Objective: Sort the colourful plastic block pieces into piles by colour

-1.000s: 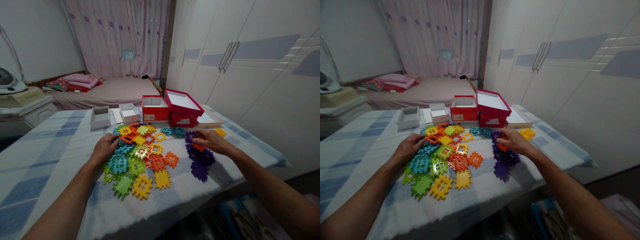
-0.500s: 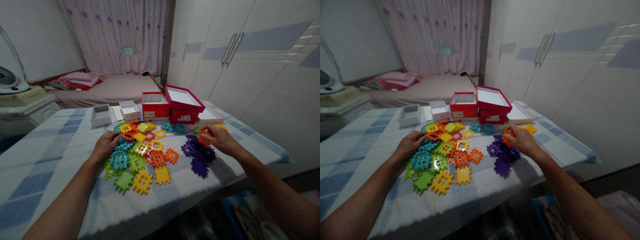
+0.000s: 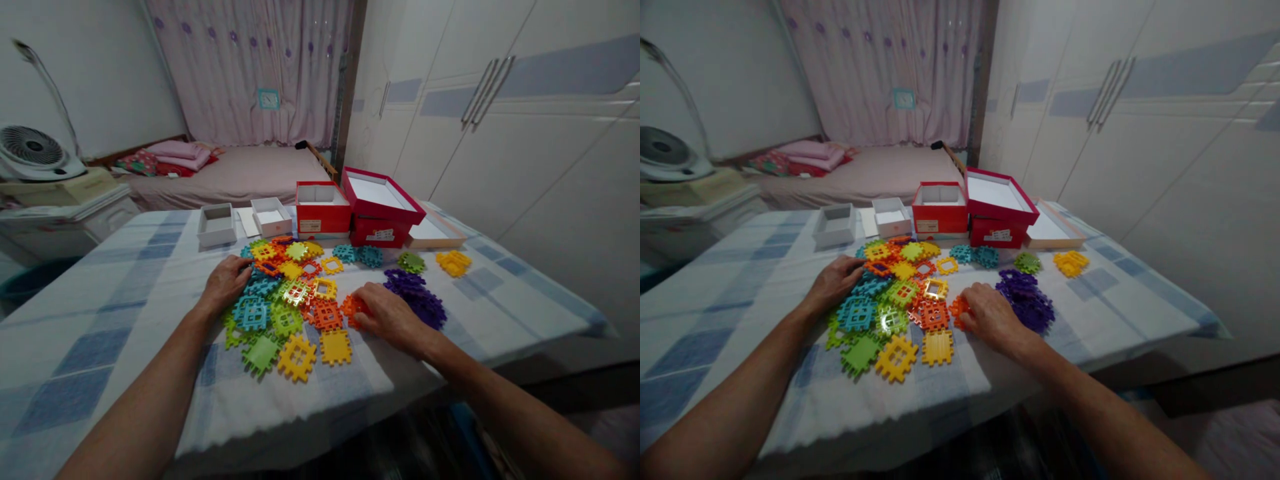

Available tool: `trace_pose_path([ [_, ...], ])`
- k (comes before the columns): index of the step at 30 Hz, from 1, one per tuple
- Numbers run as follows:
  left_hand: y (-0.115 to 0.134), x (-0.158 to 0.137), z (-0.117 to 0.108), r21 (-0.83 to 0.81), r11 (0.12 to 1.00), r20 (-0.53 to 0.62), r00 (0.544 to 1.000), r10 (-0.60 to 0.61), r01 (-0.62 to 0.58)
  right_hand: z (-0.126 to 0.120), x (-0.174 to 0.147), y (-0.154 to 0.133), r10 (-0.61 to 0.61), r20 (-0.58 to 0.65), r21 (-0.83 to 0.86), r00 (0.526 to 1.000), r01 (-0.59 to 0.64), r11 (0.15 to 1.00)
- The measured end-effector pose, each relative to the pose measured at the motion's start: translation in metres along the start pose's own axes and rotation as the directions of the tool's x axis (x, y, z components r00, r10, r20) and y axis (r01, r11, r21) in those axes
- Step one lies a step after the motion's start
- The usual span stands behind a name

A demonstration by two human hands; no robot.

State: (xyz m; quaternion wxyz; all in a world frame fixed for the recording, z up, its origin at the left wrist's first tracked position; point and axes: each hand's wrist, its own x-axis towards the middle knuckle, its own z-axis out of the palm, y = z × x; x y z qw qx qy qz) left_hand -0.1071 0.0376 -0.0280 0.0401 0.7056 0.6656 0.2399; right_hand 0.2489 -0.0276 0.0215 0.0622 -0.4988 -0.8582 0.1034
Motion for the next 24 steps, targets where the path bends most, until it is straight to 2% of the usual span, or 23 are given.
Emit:
trace_pose_path([
  [3, 0.0, 0.0, 0.001, 0.005, 1.0, -0.012, 1.0, 0.002, -0.002, 0.0, -0.002, -0.001, 0.008, -0.024, -0.034, 1.0, -0.009, 0.999],
  [7, 0.001, 0.0, 0.002, 0.002, 1.0, -0.018, 1.0, 0.0, 0.0, 0.001, -0.003, 0.0, 0.053, 0.019, 0.001, 0.998, -0.053, 0.999],
  [10, 0.002, 0.0, 0.002, -0.015, 1.0, -0.01, 1.0, 0.009, -0.009, 0.003, -0.001, 0.001, 0.076, -0.006, 0.05, 0.997, -0.076, 0.996],
  [13, 0.002, 0.0, 0.001, -0.015, 1.0, 0.0, 1.0, 0.011, -0.011, 0.003, 0.002, 0.003, 0.118, -0.063, 0.168, 0.991, -0.106, 0.98],
  [16, 0.001, 0.0, 0.0, -0.011, 1.0, 0.009, 1.0, 0.022, -0.022, 0.0, 0.004, 0.004, 0.136, -0.059, 0.307, 0.989, -0.112, 0.945],
  [19, 0.001, 0.0, 0.001, 0.008, 1.0, 0.003, 1.0, 0.015, -0.015, -0.002, 0.008, -0.001, 0.091, -0.015, 0.51, 0.996, -0.071, 0.857],
  [21, 0.001, 0.0, 0.001, 0.018, 1.0, 0.0, 1.0, 0.011, -0.011, 0.001, 0.011, -0.009, 0.062, 0.0, 0.584, 0.998, -0.051, 0.81],
  [24, 0.001, 0.0, 0.001, 0.014, 1.0, -0.006, 1.0, 0.011, -0.011, 0.011, 0.013, -0.021, 0.068, -0.03, 0.471, 0.997, -0.046, 0.881],
])
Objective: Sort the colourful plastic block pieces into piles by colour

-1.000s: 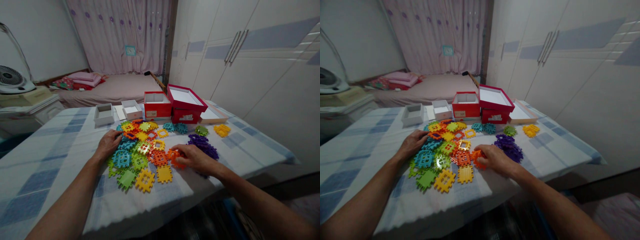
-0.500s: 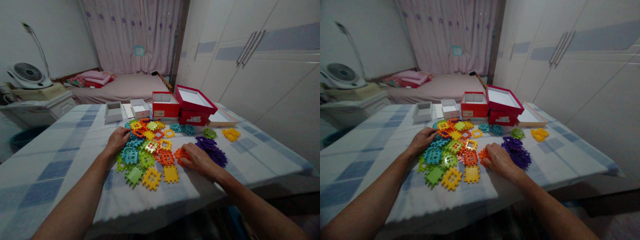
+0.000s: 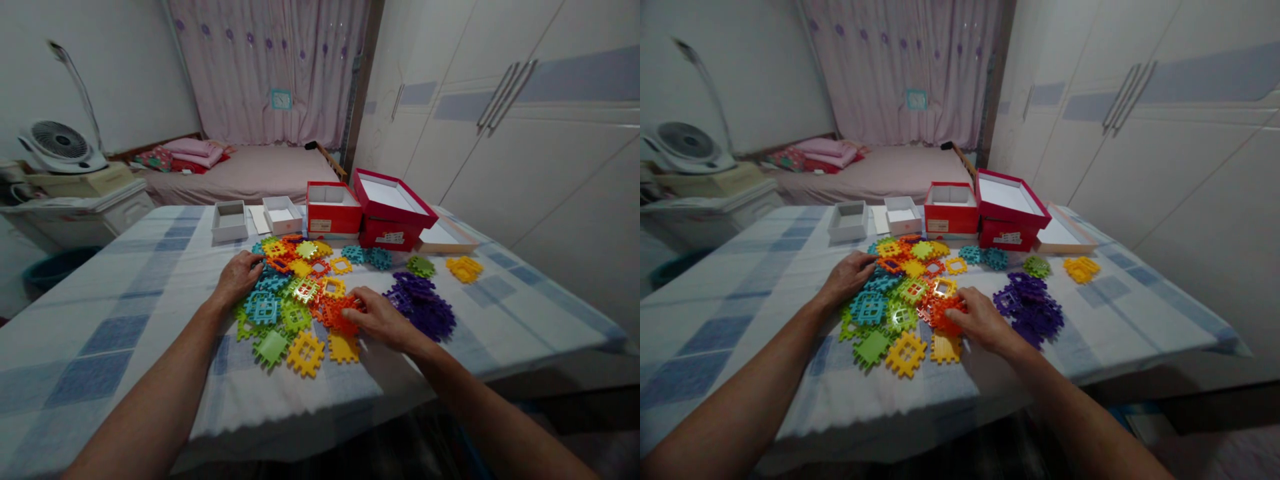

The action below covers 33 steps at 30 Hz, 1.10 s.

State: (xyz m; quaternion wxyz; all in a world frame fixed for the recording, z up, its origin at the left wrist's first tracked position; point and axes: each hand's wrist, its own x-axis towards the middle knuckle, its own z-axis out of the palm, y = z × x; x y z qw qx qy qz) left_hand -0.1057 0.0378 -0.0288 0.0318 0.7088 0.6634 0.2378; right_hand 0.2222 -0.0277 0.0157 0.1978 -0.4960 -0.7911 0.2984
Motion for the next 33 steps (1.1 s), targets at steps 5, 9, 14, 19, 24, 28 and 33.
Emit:
trace_pose_path([
  [5, 0.0, 0.0, 0.0, -0.009, 1.0, -0.008, 1.0, -0.002, 0.002, 0.018, 0.0, -0.002, -0.01, -0.082, -0.221, 0.997, -0.009, 0.975],
  [9, 0.0, 0.0, 0.0, -0.02, 1.0, -0.006, 1.0, 0.0, -0.001, 0.021, 0.002, -0.001, -0.006, -0.088, -0.125, 0.996, -0.005, 0.992],
  [14, 0.002, -0.001, 0.0, -0.011, 1.0, -0.009, 1.0, -0.006, 0.006, 0.011, 0.003, -0.004, -0.001, -0.127, 0.049, 0.992, 0.007, 0.999],
  [19, 0.001, 0.0, 0.0, 0.004, 1.0, -0.006, 1.0, -0.006, 0.006, -0.004, -0.011, -0.026, -0.052, -0.139, 0.2, 0.989, 0.079, 0.977],
  [24, 0.0, 0.0, 0.001, 0.023, 1.0, -0.01, 1.0, -0.002, 0.002, 0.018, -0.032, -0.051, -0.161, 0.145, 0.096, 0.976, 0.148, 0.984],
  [28, 0.0, 0.0, 0.001, 0.021, 1.0, -0.008, 1.0, 0.001, -0.001, 0.041, -0.035, -0.05, -0.193, 0.153, -0.04, 0.969, 0.202, 0.979],
  [33, 0.001, -0.001, 0.001, 0.028, 1.0, -0.006, 1.0, -0.002, 0.002, 0.046, -0.031, -0.046, -0.229, 0.109, -0.099, 0.967, 0.24, 0.966],
])
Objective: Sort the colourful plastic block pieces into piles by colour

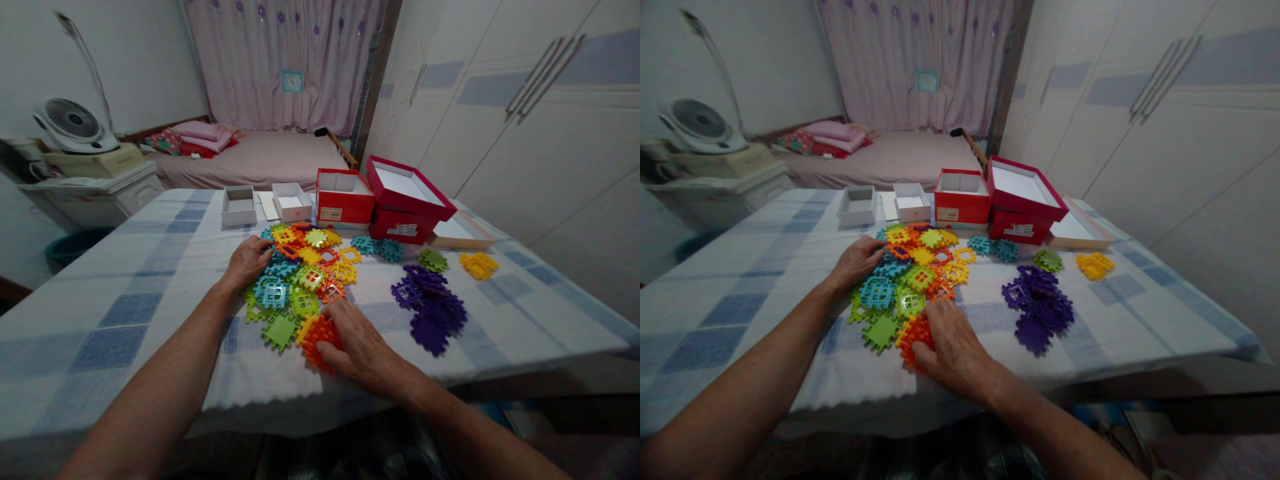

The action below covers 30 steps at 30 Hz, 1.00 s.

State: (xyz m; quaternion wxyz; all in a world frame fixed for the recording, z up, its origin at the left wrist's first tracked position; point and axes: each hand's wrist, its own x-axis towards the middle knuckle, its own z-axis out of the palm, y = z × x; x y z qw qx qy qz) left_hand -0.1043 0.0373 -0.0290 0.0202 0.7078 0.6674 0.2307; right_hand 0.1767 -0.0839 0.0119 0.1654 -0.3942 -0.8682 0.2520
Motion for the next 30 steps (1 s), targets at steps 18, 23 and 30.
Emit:
trace_pose_path([
  [18, 0.002, 0.0, -0.002, -0.022, 1.0, 0.011, 1.0, 0.008, -0.008, -0.026, 0.021, 0.028, 0.3, -0.153, 0.253, 0.942, -0.256, 0.933],
  [23, 0.003, 0.0, -0.002, -0.009, 1.0, 0.013, 1.0, 0.006, -0.006, -0.019, 0.029, 0.039, 0.305, -0.139, 0.174, 0.942, -0.28, 0.944],
  [30, 0.003, 0.0, -0.004, 0.019, 1.0, 0.038, 0.999, -0.003, 0.002, -0.009, 0.026, 0.035, 0.33, -0.268, 0.236, 0.905, -0.271, 0.933],
])
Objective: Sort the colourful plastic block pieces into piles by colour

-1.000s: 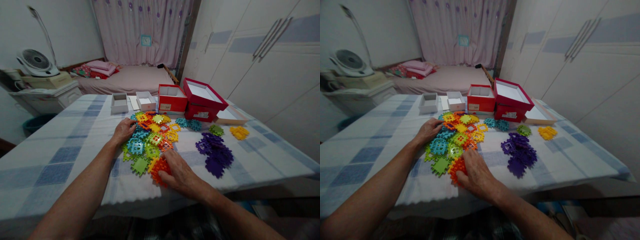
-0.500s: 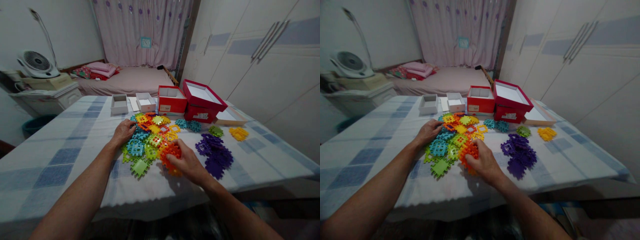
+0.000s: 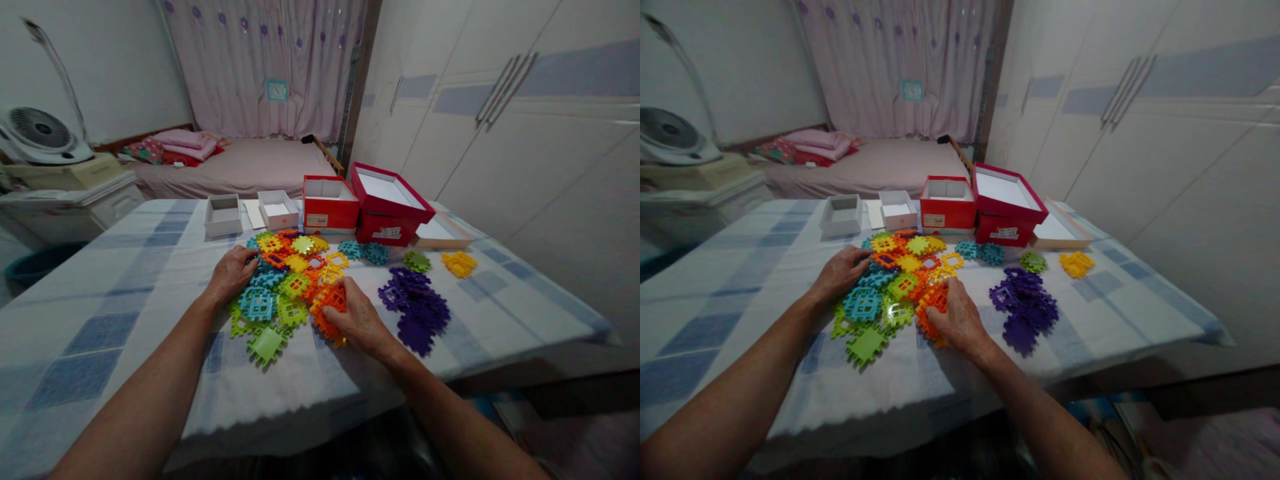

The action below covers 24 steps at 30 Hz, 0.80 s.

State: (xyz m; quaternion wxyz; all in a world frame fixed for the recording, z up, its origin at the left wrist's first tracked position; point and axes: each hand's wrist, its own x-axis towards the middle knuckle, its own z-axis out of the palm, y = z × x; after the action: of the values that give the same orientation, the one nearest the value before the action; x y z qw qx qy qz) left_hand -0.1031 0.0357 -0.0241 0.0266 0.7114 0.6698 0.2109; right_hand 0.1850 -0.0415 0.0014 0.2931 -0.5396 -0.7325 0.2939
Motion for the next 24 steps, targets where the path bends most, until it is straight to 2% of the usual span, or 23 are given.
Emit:
trace_pose_path([
  [4, -0.001, 0.0, -0.003, 0.009, 1.0, 0.037, 0.999, -0.003, 0.003, 0.004, -0.005, -0.001, -0.129, -0.148, 0.085, 0.981, 0.142, 0.986],
  [7, -0.002, 0.001, -0.004, 0.021, 1.0, 0.075, 0.997, -0.001, 0.0, -0.001, -0.005, -0.001, -0.191, -0.336, 0.085, 0.922, 0.232, 0.969],
  [9, -0.001, 0.001, -0.005, 0.02, 1.0, 0.088, 0.996, -0.006, 0.004, -0.013, -0.003, 0.001, -0.169, -0.416, 0.094, 0.893, 0.227, 0.969],
  [12, -0.001, 0.001, -0.005, 0.02, 1.0, 0.096, 0.995, -0.025, 0.023, -0.042, -0.003, 0.013, -0.073, -0.475, 0.147, 0.877, 0.161, 0.976],
  [14, -0.001, 0.001, -0.005, 0.019, 0.999, 0.103, 0.994, -0.032, 0.03, -0.07, -0.005, 0.031, 0.0, -0.523, 0.174, 0.852, 0.107, 0.979],
  [19, -0.004, 0.003, -0.004, 0.02, 0.999, 0.105, 0.993, -0.044, 0.042, -0.143, -0.019, 0.104, 0.208, -0.64, 0.184, 0.74, -0.115, 0.976],
  [21, -0.006, 0.003, -0.003, 0.025, 0.999, 0.097, 0.995, -0.038, 0.035, -0.165, -0.027, 0.132, 0.333, -0.603, 0.226, 0.725, -0.245, 0.943],
  [24, -0.009, 0.004, -0.001, 0.028, 0.999, 0.088, 0.996, -0.024, 0.022, -0.182, -0.037, 0.162, 0.512, -0.488, 0.354, 0.707, -0.377, 0.856],
])
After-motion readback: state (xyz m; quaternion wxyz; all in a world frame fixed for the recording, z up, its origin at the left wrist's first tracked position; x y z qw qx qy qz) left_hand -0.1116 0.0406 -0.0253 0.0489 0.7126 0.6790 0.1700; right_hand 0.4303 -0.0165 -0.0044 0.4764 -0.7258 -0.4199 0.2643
